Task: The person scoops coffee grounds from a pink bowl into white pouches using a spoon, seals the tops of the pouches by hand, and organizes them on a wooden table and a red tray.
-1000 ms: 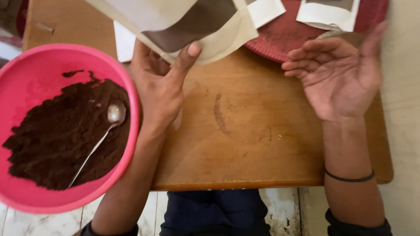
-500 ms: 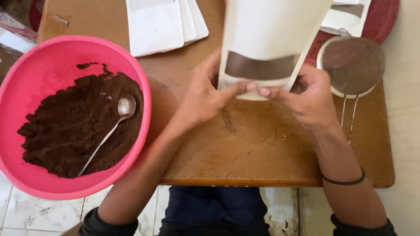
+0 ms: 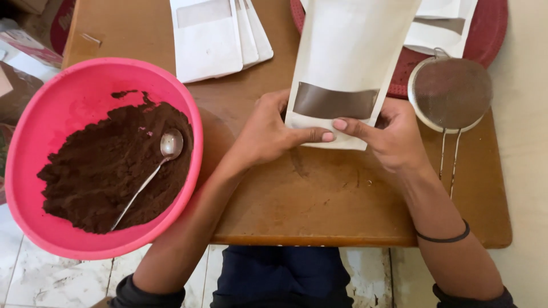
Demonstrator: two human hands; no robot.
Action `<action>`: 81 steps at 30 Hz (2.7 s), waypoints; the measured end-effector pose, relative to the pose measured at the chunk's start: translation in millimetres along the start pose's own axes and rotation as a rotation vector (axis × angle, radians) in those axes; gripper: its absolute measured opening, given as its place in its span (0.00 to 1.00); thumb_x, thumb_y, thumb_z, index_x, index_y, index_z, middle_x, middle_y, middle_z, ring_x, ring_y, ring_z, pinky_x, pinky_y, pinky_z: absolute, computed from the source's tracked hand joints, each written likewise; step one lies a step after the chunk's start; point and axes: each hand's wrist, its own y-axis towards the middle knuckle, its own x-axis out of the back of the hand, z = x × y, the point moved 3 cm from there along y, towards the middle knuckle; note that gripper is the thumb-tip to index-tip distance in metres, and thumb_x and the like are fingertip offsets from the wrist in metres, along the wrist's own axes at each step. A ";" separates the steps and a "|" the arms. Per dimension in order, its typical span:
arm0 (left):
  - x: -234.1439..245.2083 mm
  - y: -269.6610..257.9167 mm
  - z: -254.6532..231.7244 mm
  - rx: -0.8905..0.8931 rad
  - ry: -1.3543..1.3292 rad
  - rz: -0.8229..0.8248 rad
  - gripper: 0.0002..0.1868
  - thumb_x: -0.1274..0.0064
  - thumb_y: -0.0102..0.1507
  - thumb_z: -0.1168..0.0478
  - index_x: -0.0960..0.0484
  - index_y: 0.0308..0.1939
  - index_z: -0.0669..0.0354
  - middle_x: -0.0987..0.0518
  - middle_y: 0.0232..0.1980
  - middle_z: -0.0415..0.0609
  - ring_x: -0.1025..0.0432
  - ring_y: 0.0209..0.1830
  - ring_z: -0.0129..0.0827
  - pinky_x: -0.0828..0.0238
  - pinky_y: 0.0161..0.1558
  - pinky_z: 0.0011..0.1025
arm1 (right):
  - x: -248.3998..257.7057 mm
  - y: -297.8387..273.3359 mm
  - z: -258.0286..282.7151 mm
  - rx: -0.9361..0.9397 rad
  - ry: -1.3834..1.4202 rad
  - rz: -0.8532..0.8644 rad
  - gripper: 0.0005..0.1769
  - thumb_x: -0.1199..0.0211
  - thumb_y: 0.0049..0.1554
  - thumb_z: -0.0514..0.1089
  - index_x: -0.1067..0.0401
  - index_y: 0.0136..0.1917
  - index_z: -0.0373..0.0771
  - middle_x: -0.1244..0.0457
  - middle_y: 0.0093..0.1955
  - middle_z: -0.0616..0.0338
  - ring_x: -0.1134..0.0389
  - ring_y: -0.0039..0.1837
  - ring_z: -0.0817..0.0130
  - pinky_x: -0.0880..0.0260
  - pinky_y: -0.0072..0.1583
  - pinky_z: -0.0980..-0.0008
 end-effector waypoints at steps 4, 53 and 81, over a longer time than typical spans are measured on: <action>-3.3 -1.4 0.0 0.076 -0.103 0.029 0.18 0.24 0.49 0.57 0.12 0.39 0.56 0.14 0.35 0.43 0.27 0.39 0.22 0.22 0.47 0.28 | 11.5 -0.8 -23.0 0.018 0.045 0.011 0.16 0.25 0.50 0.30 0.22 0.53 0.28 0.29 0.50 0.46 0.30 0.56 0.67 0.22 0.57 0.62; -9.6 4.4 16.1 0.108 -0.205 -0.081 0.12 0.28 0.55 0.58 0.13 0.33 0.63 0.17 0.26 0.49 0.22 0.26 0.26 0.21 0.31 0.24 | 7.1 1.7 -19.5 0.072 0.185 -0.098 0.16 0.26 0.48 0.25 0.23 0.51 0.25 0.29 0.49 0.44 0.28 0.57 0.63 0.21 0.57 0.57; -8.8 -0.5 -10.5 0.137 -0.140 -0.058 0.14 0.27 0.52 0.56 0.13 0.32 0.62 0.16 0.27 0.51 0.23 0.27 0.27 0.23 0.33 0.27 | 13.3 1.6 -25.3 0.061 0.156 -0.105 0.10 0.24 0.47 0.28 0.22 0.43 0.27 0.29 0.40 0.46 0.28 0.50 0.65 0.21 0.51 0.59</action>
